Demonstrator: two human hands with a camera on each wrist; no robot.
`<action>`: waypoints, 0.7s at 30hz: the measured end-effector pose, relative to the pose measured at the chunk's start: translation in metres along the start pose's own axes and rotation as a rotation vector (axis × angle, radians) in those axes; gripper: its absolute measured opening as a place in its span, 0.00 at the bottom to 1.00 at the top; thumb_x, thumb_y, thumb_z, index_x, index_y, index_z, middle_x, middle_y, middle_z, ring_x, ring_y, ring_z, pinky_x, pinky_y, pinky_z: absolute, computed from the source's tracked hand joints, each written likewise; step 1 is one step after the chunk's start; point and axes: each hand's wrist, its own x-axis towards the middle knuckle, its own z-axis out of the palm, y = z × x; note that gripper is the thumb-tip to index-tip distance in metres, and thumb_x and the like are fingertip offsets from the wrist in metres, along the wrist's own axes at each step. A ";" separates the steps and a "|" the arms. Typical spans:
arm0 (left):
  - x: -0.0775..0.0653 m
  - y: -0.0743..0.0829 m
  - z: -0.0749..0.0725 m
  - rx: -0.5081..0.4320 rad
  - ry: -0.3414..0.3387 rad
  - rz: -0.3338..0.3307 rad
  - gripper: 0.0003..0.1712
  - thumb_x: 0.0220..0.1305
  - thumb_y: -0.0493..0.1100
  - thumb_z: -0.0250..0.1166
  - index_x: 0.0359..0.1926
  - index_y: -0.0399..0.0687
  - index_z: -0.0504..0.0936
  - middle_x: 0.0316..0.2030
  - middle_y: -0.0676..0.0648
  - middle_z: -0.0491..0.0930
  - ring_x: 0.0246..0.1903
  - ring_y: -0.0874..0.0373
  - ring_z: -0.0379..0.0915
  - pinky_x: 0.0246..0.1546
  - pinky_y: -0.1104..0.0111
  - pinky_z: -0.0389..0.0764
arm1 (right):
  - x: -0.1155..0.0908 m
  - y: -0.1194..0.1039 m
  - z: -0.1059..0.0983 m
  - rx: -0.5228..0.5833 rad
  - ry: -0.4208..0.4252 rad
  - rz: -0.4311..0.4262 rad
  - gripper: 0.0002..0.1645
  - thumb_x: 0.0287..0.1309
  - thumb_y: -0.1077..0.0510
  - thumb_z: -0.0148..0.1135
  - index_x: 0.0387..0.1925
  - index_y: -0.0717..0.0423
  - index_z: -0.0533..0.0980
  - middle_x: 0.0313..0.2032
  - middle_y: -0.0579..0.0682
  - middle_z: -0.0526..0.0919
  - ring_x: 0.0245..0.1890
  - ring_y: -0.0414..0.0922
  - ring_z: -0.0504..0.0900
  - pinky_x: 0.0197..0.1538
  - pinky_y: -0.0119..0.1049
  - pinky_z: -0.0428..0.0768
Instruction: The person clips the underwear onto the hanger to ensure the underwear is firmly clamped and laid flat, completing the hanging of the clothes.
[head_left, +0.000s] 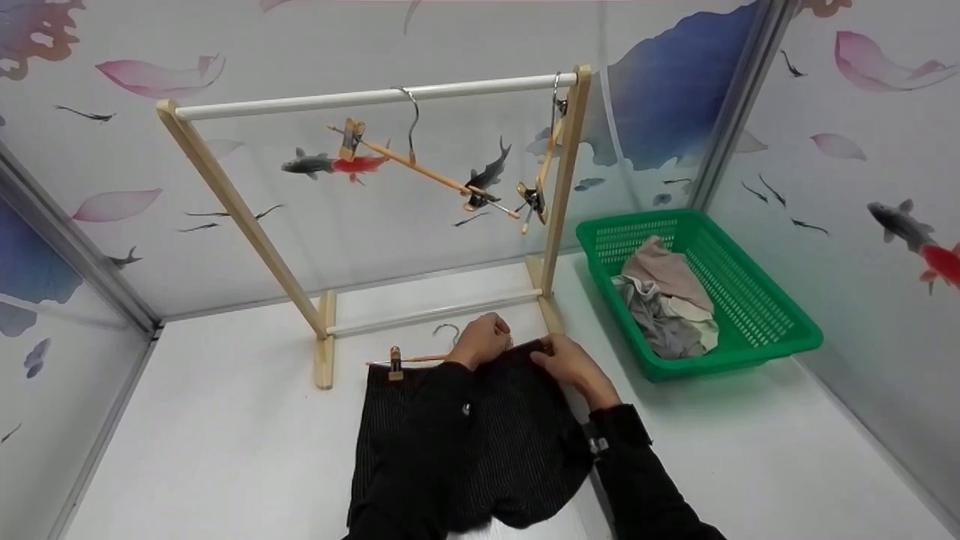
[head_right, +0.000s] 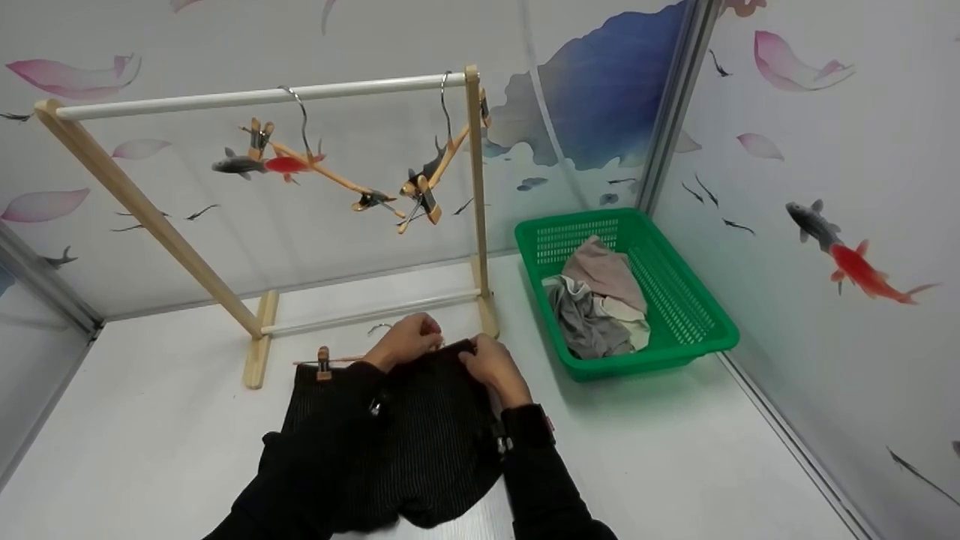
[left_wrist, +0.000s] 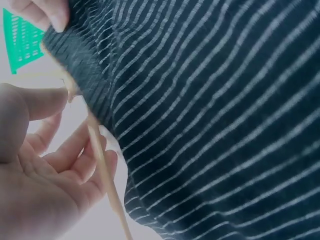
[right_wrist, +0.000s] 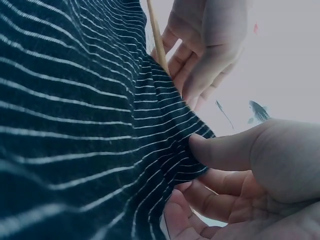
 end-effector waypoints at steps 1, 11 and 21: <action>0.000 0.000 0.000 -0.018 -0.004 -0.005 0.12 0.65 0.35 0.60 0.48 0.34 0.81 0.43 0.39 0.84 0.45 0.46 0.80 0.48 0.57 0.79 | 0.000 0.000 0.000 0.004 -0.003 -0.001 0.06 0.70 0.64 0.59 0.39 0.66 0.76 0.35 0.53 0.76 0.33 0.47 0.73 0.38 0.39 0.71; -0.002 0.007 0.000 0.127 -0.074 0.008 0.14 0.67 0.36 0.58 0.44 0.36 0.88 0.44 0.42 0.86 0.44 0.48 0.81 0.48 0.60 0.80 | -0.002 -0.002 0.000 0.046 -0.039 0.002 0.12 0.70 0.55 0.63 0.34 0.59 0.73 0.29 0.49 0.73 0.27 0.44 0.70 0.32 0.36 0.68; -0.003 0.003 -0.006 -0.114 -0.048 -0.055 0.16 0.73 0.40 0.53 0.51 0.36 0.81 0.50 0.41 0.82 0.50 0.48 0.77 0.54 0.58 0.75 | 0.001 -0.004 0.004 0.001 0.040 -0.040 0.05 0.68 0.62 0.62 0.37 0.63 0.77 0.35 0.52 0.79 0.35 0.48 0.77 0.41 0.42 0.74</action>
